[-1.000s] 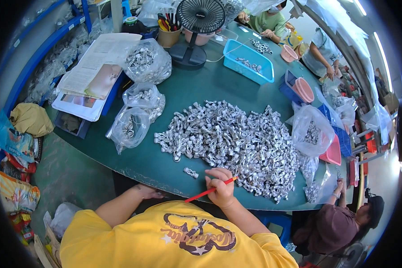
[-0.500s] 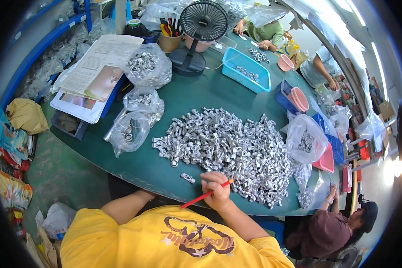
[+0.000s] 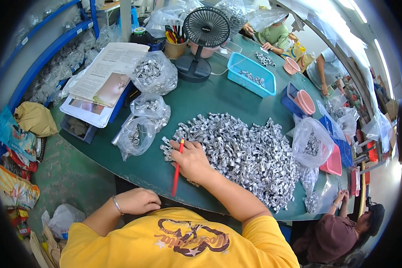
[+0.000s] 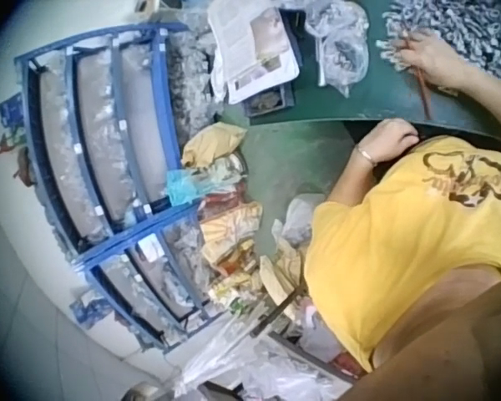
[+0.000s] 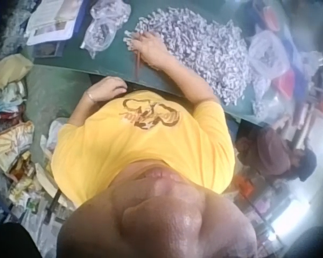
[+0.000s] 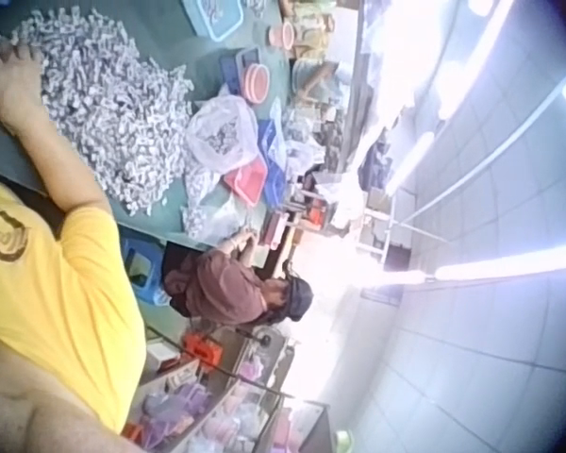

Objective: The person assembles small metal components by hand at a workbench. They pick up individual metal pieces from a large pile, fit them together, and place the completed units into a clear plastic bag or onto a tray.

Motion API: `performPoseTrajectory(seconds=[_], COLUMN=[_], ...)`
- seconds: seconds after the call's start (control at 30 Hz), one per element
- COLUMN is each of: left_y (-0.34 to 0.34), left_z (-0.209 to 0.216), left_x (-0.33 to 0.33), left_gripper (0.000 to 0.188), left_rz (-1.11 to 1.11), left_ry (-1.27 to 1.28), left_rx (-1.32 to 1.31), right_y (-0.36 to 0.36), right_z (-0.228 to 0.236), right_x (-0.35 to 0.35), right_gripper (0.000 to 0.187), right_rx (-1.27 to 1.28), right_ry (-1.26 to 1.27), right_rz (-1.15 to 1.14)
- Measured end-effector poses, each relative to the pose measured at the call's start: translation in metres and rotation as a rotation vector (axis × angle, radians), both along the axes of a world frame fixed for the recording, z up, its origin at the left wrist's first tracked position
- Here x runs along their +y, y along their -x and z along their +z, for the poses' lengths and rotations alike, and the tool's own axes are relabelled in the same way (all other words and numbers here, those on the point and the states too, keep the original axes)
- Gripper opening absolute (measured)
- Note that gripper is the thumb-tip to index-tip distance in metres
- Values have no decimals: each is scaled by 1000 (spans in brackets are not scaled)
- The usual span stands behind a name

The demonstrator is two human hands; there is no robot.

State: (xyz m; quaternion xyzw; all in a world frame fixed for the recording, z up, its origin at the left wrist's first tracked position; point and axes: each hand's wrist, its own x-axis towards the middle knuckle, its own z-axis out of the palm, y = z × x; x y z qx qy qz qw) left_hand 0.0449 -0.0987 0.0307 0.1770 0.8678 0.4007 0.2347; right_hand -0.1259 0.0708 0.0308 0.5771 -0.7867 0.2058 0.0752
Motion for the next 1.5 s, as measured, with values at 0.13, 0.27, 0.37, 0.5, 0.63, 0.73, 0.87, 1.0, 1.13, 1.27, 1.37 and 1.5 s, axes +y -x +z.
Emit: performPoseTrajectory(seconds=[0.13, 0.27, 0.37, 0.5, 0.63, 0.73, 0.87, 1.0, 1.13, 1.27, 1.37, 1.5], left_y=[17, 37, 53, 62, 67, 59, 47, 37, 28, 33, 32, 42], left_z=[11, 2, -8, -17, -28, -24, -16, 5, -16, -19, -15, -2], left_x=[12, 42, 63, 74, 73, 68, 48, 17, -7, -1, 12, 41], left_gripper=[14, 16, 30, 26, 25, 24, 14, 12, 19, 24, 31, 66], left_rz=[216, 295, 197, 138, 157, 215, 368, 668, 830, 870, 771, 540], left_ry=[-71, -161, -127, 0, -73, -63, -139, -30, 110, 53, -22, -50], left_rx=[227, 465, 593, 625, 664, 608, 699, 721, 646, 668, 617, 414], right_y=[5, 18, 22, 21, 16, 12, 10, 9, 9, 3, -9, -19], right_z=[14, 21, 32, 33, 33, 34, 35, 32, 28, 21, 12, 2], right_x=[14, 24, 36, 45, 52, 54, 54, 53, 49, 52, 59, 66], right_gripper=[17, 20, 17, 17, 19, 19, 22, 26, 23, 18, 17, 14], right_rx=[5, -54, -95, -115, -50, -32, -15, 16, 17, 24, -79, -124], right_ry=[17, 15, -14, -1, 15, 44, -4, -27, 8, -15, 4, 46], right_rz=[72, 132, 176, 237, 225, 211, 166, 140, 193, 240, 299, 316])
